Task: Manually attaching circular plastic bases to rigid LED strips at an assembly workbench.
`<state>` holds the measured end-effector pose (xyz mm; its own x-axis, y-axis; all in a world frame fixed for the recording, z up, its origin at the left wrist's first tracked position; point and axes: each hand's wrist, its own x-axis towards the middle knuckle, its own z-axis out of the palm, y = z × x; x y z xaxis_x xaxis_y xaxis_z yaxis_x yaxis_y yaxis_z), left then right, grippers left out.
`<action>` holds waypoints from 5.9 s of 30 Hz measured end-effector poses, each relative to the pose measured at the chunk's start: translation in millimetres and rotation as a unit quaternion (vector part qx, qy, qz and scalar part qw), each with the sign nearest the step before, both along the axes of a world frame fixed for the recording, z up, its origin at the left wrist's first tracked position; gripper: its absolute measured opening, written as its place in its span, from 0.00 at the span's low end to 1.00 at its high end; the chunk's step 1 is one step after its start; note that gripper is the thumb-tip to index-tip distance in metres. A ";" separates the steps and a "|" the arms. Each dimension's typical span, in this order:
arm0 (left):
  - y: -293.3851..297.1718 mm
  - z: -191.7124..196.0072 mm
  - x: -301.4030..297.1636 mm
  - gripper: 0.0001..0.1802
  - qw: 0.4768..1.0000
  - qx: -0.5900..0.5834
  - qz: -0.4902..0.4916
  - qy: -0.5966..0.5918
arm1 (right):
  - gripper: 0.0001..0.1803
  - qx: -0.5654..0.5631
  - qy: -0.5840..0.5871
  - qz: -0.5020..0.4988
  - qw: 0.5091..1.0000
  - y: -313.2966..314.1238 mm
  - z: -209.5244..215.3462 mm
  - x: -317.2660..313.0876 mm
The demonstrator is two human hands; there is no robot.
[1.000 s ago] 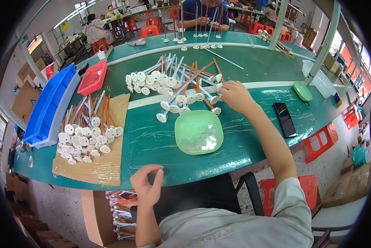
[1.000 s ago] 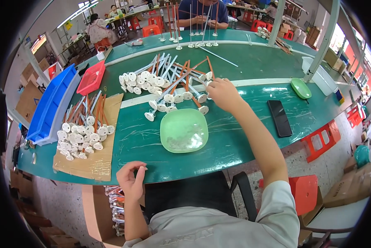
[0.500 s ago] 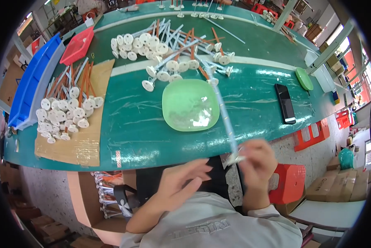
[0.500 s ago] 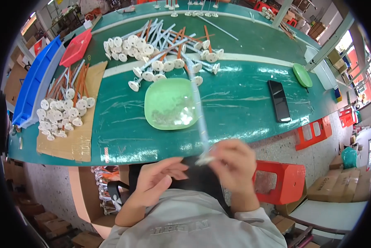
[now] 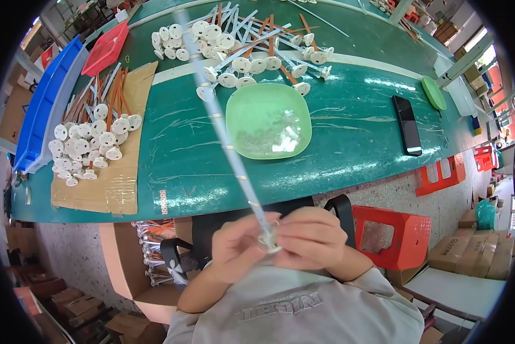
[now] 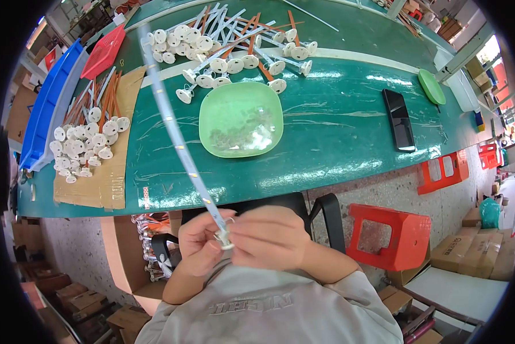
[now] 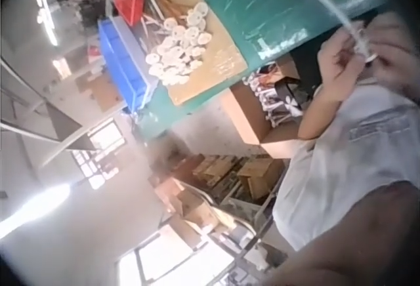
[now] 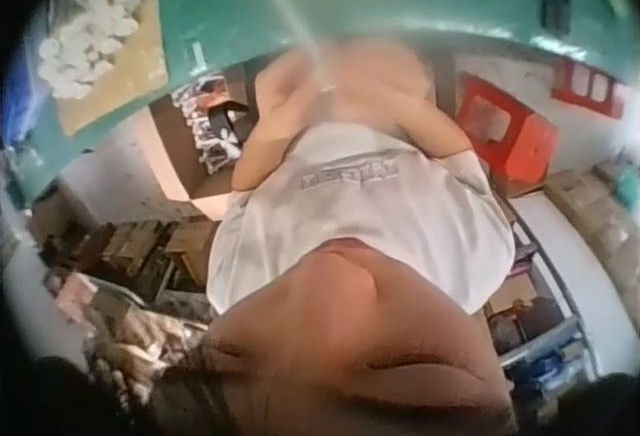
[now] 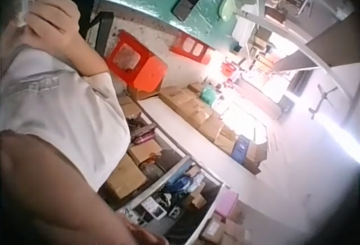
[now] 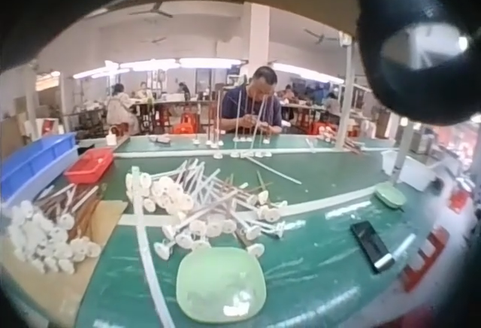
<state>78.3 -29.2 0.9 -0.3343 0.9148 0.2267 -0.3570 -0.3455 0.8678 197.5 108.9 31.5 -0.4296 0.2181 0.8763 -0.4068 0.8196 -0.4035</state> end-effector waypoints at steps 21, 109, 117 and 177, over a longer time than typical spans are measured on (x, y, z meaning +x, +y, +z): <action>11.7 1.4 -39.1 0.31 0.987 0.084 0.066 -0.123 | 0.15 0.011 -0.104 0.066 0.992 15.8 25.7 -51.5; -7.4 2.4 2.4 0.33 0.982 0.039 0.165 -0.078 | 0.13 -0.075 0.006 0.042 0.996 -21.6 -11.9 -25.3; -8.1 -2.5 -1.0 0.30 0.983 0.085 0.140 -0.079 | 0.12 -0.047 0.010 0.021 0.999 -18.9 -14.6 -28.3; 11.3 25.7 -114.0 0.09 0.744 -0.111 0.378 0.540 | 0.09 0.175 -0.506 -0.312 0.785 248.4 48.8 -196.4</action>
<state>-35.7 -17.8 26.7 -0.5045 0.6134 0.6076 0.8128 0.0999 0.5740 1.2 357.3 80.3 -0.8490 0.4858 0.2077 0.5024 0.8640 0.0327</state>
